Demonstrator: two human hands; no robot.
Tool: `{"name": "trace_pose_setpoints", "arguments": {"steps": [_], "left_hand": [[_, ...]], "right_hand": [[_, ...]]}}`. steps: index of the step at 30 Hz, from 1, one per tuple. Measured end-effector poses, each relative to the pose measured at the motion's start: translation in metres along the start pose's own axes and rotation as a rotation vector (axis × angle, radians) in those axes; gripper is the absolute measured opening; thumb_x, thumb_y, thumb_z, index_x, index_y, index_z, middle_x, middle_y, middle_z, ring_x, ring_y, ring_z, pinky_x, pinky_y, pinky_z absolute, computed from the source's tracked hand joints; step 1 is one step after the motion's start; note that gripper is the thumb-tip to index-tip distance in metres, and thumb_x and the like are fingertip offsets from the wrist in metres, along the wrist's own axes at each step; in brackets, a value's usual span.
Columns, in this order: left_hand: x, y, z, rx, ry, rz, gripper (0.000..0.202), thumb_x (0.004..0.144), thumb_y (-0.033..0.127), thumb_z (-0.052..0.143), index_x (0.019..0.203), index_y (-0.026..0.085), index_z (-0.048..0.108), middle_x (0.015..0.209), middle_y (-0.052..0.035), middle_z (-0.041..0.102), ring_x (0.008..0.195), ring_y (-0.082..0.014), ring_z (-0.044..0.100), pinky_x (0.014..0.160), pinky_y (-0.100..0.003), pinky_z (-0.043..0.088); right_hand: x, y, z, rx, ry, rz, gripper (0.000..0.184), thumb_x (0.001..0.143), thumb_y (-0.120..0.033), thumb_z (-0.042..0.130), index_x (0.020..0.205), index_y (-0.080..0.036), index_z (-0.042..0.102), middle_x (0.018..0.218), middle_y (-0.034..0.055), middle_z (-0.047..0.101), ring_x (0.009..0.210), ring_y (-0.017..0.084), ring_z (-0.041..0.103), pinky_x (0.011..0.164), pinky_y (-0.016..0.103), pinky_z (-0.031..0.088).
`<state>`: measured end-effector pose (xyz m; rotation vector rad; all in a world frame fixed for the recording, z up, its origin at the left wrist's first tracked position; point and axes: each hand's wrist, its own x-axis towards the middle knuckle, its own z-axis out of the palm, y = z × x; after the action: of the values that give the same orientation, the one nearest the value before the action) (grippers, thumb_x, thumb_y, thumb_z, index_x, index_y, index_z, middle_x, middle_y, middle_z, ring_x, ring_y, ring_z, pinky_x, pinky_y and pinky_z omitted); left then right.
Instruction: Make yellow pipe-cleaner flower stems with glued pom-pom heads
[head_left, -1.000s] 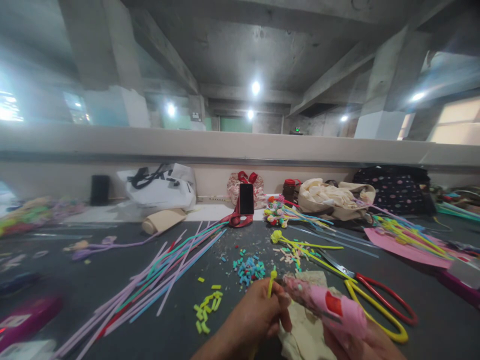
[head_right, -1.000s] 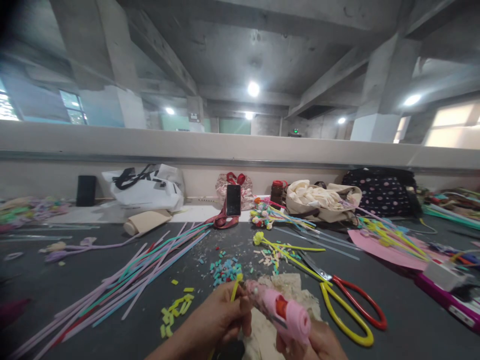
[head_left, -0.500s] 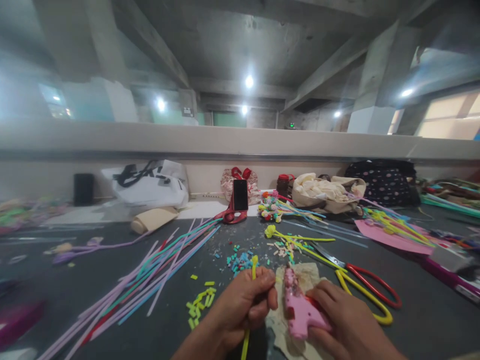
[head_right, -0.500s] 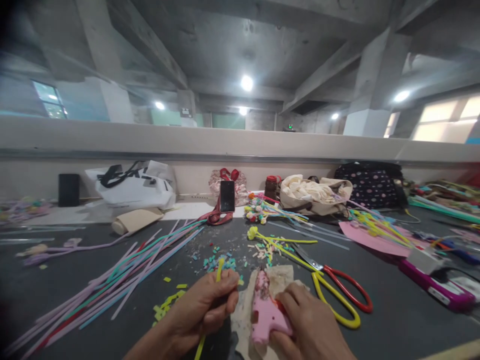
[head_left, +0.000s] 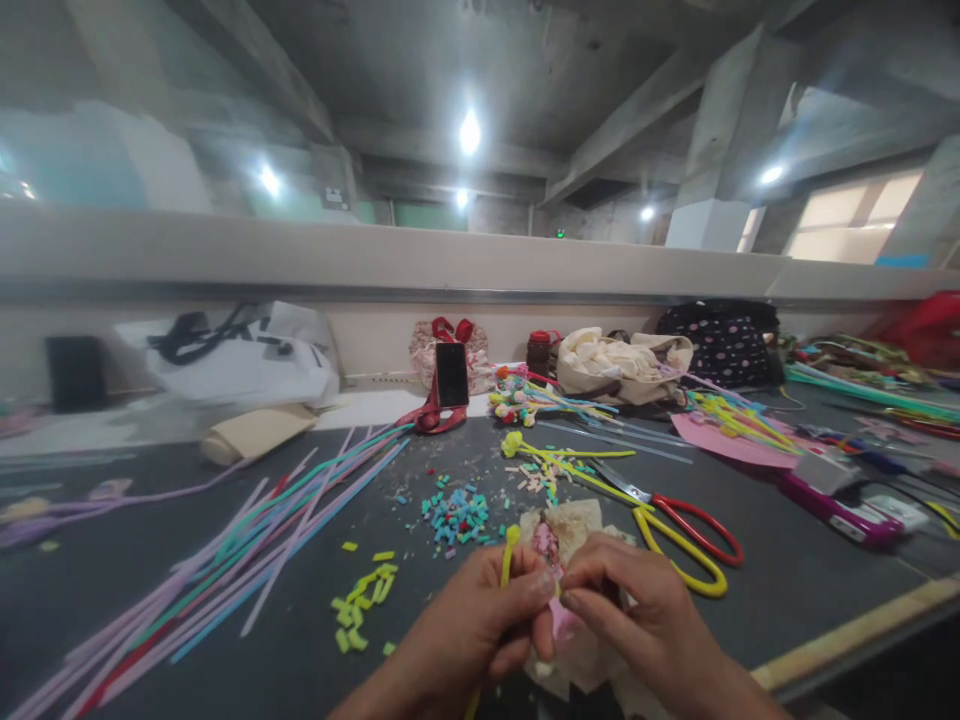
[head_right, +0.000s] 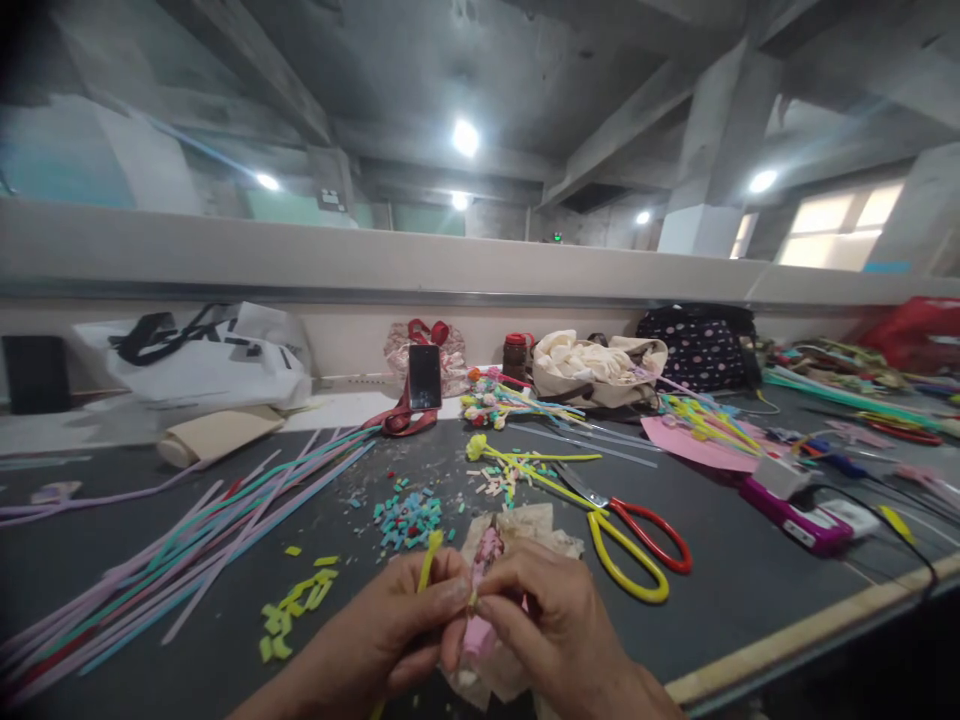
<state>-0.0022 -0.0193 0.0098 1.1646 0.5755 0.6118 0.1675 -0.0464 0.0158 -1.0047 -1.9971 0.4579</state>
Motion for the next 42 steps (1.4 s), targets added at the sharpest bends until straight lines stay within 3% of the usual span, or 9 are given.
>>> {"name": "trace_pose_setpoints", "arguments": {"steps": [6, 8, 12, 17, 24, 29, 42], "left_hand": [[-0.001, 0.005, 0.005, 0.016, -0.029, -0.022, 0.045, 0.073, 0.049, 0.052, 0.044, 0.013, 0.05, 0.03, 0.0087, 0.027, 0.028, -0.0019, 0.016, 0.036, -0.022, 0.007], [-0.001, 0.007, 0.007, -0.019, -0.018, -0.045, 0.043, 0.071, 0.049, 0.053, 0.047, 0.013, 0.05, 0.029, 0.0081, 0.033, 0.026, -0.0015, 0.016, 0.034, -0.022, 0.007], [-0.002, 0.007, 0.005, -0.087, -0.055, -0.217, 0.033, 0.073, 0.044, 0.049, 0.064, 0.013, 0.056, 0.038, 0.0024, 0.054, 0.021, -0.0027, 0.022, 0.027, -0.019, 0.008], [-0.001, 0.003, 0.003, 0.002, -0.114, -0.436, 0.027, 0.07, 0.029, 0.047, 0.059, 0.009, 0.061, 0.036, 0.0026, 0.048, 0.025, -0.0043, 0.034, 0.028, -0.016, 0.017], [-0.005, 0.002, 0.01, -0.027, -0.139, -0.466, 0.018, 0.061, 0.027, 0.054, 0.055, 0.012, 0.061, 0.037, 0.003, 0.047, 0.027, -0.0054, 0.032, 0.028, -0.018, 0.014], [-0.009, 0.002, 0.013, 0.005, -0.206, -0.407, 0.02, 0.059, 0.032, 0.056, 0.052, 0.013, 0.058, 0.031, 0.0049, 0.04, 0.026, -0.0053, 0.027, 0.029, -0.019, 0.011], [-0.001, 0.001, 0.009, 0.096, -0.158, -0.391, 0.011, 0.053, 0.018, 0.048, 0.043, 0.015, 0.05, 0.033, 0.0062, 0.04, 0.027, -0.0045, 0.029, 0.03, -0.019, 0.016]], "right_hand": [[-0.002, -0.001, 0.0, -0.006, -0.005, 0.042, 0.011, 0.079, -0.018, 0.052, 0.069, -0.017, 0.058, 0.061, -0.0005, 0.058, 0.055, 0.011, 0.052, 0.052, 0.021, 0.038], [-0.001, -0.002, -0.004, 0.01, -0.012, 0.061, 0.014, 0.079, -0.018, 0.051, 0.067, -0.017, 0.057, 0.06, -0.0009, 0.056, 0.055, 0.011, 0.05, 0.051, 0.02, 0.038], [0.01, 0.0, -0.019, 0.094, -0.053, 0.052, 0.015, 0.081, -0.018, 0.048, 0.069, -0.017, 0.056, 0.067, 0.0014, 0.058, 0.063, 0.013, 0.053, 0.058, 0.023, 0.041], [0.023, 0.004, -0.028, 0.162, -0.102, -0.018, 0.01, 0.08, -0.016, 0.053, 0.074, -0.016, 0.062, 0.07, 0.0017, 0.061, 0.067, 0.013, 0.056, 0.062, 0.024, 0.043], [0.025, 0.001, -0.023, 0.189, -0.181, -0.104, 0.012, 0.081, -0.02, 0.055, 0.078, -0.015, 0.066, 0.071, 0.0033, 0.064, 0.067, 0.013, 0.058, 0.064, 0.024, 0.043], [0.024, -0.003, -0.026, 0.164, -0.242, -0.107, 0.014, 0.081, -0.021, 0.056, 0.078, -0.014, 0.067, 0.072, 0.0046, 0.064, 0.068, 0.014, 0.059, 0.065, 0.024, 0.043], [0.023, 0.0, -0.022, 0.036, -0.248, -0.295, 0.013, 0.082, -0.012, 0.053, 0.077, -0.009, 0.065, 0.074, 0.0094, 0.066, 0.071, 0.014, 0.06, 0.067, 0.022, 0.044]]}}
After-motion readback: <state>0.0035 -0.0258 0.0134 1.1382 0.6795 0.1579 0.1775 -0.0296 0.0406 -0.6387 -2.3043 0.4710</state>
